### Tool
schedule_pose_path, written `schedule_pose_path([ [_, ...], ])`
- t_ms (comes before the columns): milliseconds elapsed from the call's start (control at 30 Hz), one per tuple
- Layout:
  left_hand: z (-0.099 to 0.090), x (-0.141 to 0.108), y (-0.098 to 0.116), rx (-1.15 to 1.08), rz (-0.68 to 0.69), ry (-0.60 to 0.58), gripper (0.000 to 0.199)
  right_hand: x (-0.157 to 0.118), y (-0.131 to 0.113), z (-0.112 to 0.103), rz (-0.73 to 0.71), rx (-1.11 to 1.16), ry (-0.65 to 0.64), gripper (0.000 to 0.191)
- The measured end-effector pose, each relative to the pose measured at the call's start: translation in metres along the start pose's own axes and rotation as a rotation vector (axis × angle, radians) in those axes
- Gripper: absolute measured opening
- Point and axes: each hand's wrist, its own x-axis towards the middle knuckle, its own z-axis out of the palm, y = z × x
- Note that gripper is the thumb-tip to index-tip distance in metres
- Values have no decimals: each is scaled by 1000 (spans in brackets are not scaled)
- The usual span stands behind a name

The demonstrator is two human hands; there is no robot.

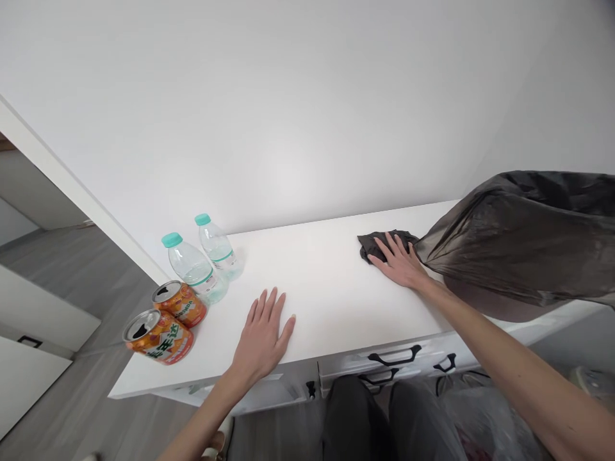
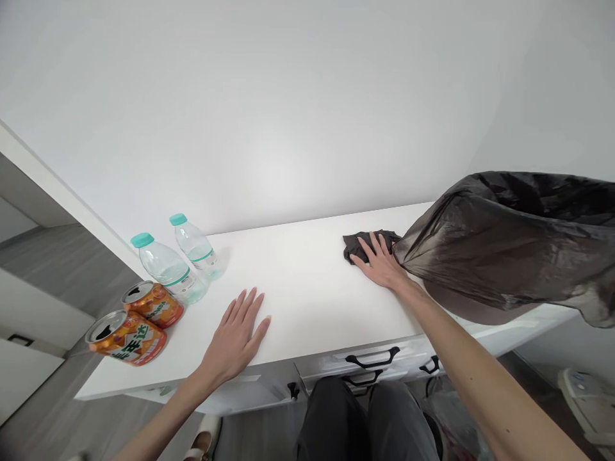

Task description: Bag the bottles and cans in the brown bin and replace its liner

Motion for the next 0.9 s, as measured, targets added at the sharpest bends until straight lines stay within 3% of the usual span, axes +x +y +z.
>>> schedule_pose_path([
  [400,5,-5,-3,-31,-3,45,64,-42,-22,-10,-20,-26,-40,89],
  [567,11,-4,-5,-26,-12,68,64,-73,-48,-21,-94,-42,16,81],
  [667,13,-4,-6,-26,-13,83,64,-102,-71,-57,-284,-56,117,73],
  [767,12,-5,-6,-27,-9,82,64,-126,-79,-122,-412,-117,212,72],
  [833,11,-5,-5,-18,-11,78,64,-134,-70,-169,-341,-156,287,72],
  [900,10,-6,-4,-7,-10,78,63,-134,-49,-208,-179,-175,373,72],
])
